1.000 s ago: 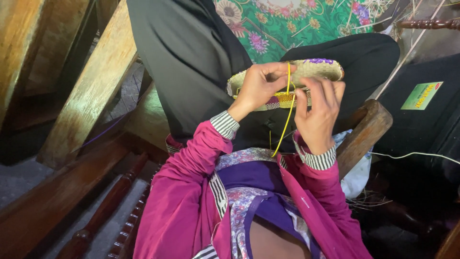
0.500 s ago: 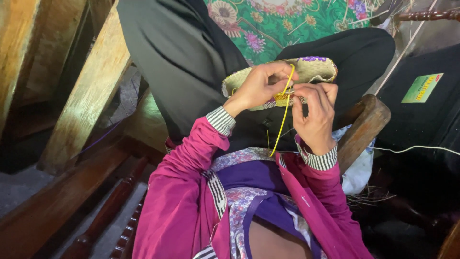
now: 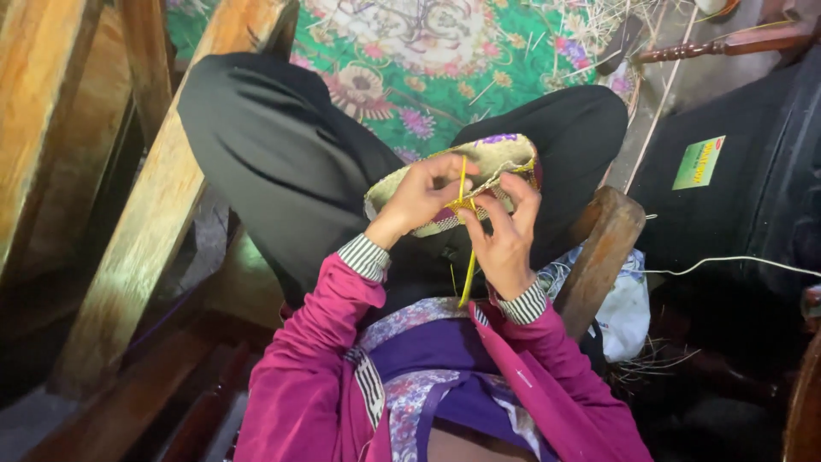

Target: Finishing the edges of a hand-woven pouch by threading a yellow cord through the weave.

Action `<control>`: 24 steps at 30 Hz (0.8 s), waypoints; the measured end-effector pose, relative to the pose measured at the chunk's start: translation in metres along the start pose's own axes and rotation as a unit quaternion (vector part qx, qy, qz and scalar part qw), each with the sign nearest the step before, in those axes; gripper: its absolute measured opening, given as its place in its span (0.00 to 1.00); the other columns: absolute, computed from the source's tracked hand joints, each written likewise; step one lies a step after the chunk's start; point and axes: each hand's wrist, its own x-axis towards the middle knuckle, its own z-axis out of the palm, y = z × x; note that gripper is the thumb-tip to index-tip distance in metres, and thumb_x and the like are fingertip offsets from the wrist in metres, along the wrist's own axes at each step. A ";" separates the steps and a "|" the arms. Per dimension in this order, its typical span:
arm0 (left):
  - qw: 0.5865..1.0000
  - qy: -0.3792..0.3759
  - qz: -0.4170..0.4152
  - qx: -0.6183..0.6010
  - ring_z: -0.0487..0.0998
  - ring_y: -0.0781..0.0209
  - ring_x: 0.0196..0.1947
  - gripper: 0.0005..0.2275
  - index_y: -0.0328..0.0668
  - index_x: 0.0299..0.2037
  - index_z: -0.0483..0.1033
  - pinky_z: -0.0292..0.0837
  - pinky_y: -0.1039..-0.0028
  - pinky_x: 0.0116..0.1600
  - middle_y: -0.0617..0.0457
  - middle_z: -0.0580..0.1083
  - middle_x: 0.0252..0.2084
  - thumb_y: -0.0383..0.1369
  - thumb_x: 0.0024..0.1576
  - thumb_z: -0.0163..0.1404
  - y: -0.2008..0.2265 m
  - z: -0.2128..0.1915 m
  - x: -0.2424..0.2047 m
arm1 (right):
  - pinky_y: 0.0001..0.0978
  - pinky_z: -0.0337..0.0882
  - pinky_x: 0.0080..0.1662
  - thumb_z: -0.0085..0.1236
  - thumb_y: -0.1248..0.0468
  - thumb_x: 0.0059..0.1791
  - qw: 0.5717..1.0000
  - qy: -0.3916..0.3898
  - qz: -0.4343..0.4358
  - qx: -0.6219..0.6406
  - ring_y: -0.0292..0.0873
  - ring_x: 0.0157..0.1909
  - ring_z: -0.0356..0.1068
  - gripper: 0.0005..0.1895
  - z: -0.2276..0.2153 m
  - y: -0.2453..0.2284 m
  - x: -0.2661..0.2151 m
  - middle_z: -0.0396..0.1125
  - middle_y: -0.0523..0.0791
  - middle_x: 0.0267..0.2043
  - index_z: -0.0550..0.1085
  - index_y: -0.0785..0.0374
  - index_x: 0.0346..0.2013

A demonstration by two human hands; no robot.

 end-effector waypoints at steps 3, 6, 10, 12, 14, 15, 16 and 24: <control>0.999 0.017 -0.025 -0.029 0.69 0.72 0.28 0.08 0.44 0.36 0.73 0.67 0.80 0.37 0.57 0.72 0.24 0.29 0.45 0.53 -0.001 0.003 -0.003 | 0.36 0.63 0.47 0.55 0.71 0.40 1.000 0.015 -0.002 -0.001 0.51 0.46 0.61 0.03 0.001 0.002 0.002 0.53 0.51 0.43 0.69 0.67 0.25; 0.999 0.046 -0.024 -0.016 0.70 0.72 0.27 0.10 0.43 0.35 0.74 0.68 0.81 0.36 0.56 0.72 0.23 0.29 0.43 0.55 0.000 0.007 -0.003 | 0.36 0.64 0.48 0.54 0.72 0.39 1.000 0.016 -0.013 0.007 0.51 0.46 0.60 0.03 0.004 0.009 0.001 0.53 0.51 0.44 0.68 0.67 0.22; 0.997 0.045 0.013 0.063 0.72 0.67 0.28 0.09 0.44 0.33 0.74 0.67 0.76 0.39 0.54 0.73 0.22 0.28 0.42 0.55 -0.001 0.007 0.000 | 0.36 0.63 0.48 0.52 0.75 0.33 0.999 -0.004 -0.004 0.042 0.52 0.45 0.61 0.05 0.007 0.017 0.000 0.53 0.52 0.45 0.65 0.66 0.18; 0.996 0.043 0.015 0.082 0.73 0.66 0.27 0.08 0.44 0.33 0.74 0.66 0.78 0.39 0.55 0.73 0.21 0.28 0.43 0.53 0.001 0.008 0.000 | 0.35 0.64 0.48 0.51 0.75 0.33 0.997 -0.012 0.004 0.073 0.52 0.46 0.61 0.05 0.004 0.019 0.001 0.52 0.53 0.46 0.65 0.66 0.18; 0.995 0.051 0.019 0.085 0.73 0.67 0.27 0.08 0.46 0.33 0.74 0.66 0.78 0.40 0.56 0.73 0.21 0.28 0.44 0.53 0.007 0.006 0.001 | 0.35 0.63 0.48 0.53 0.73 0.33 0.998 -0.006 0.014 0.064 0.51 0.46 0.61 0.05 0.003 0.012 0.004 0.52 0.53 0.46 0.67 0.66 0.22; 0.994 0.060 0.024 0.088 0.72 0.69 0.27 0.08 0.47 0.34 0.74 0.66 0.78 0.40 0.56 0.73 0.21 0.29 0.44 0.53 0.011 0.004 0.001 | 0.35 0.63 0.49 0.54 0.72 0.33 0.998 -0.001 0.023 0.057 0.51 0.46 0.61 0.07 0.003 0.008 0.006 0.52 0.52 0.46 0.68 0.65 0.25; 0.994 0.060 0.025 0.089 0.72 0.69 0.27 0.08 0.47 0.34 0.74 0.66 0.78 0.40 0.56 0.73 0.21 0.29 0.44 0.53 0.013 0.004 0.000 | 0.35 0.63 0.49 0.54 0.72 0.33 0.998 0.000 0.022 0.056 0.51 0.46 0.61 0.07 0.005 0.014 0.001 0.52 0.52 0.46 0.68 0.65 0.25; 0.986 0.015 0.095 0.137 0.74 0.55 0.31 0.05 0.42 0.30 0.74 0.66 0.71 0.42 0.51 0.74 0.26 0.27 0.44 0.53 0.050 -0.003 -0.012 | 0.32 0.64 0.48 0.54 0.70 0.39 1.000 0.004 0.020 -0.001 0.49 0.46 0.61 0.02 0.003 0.009 0.003 0.53 0.50 0.44 0.70 0.63 0.24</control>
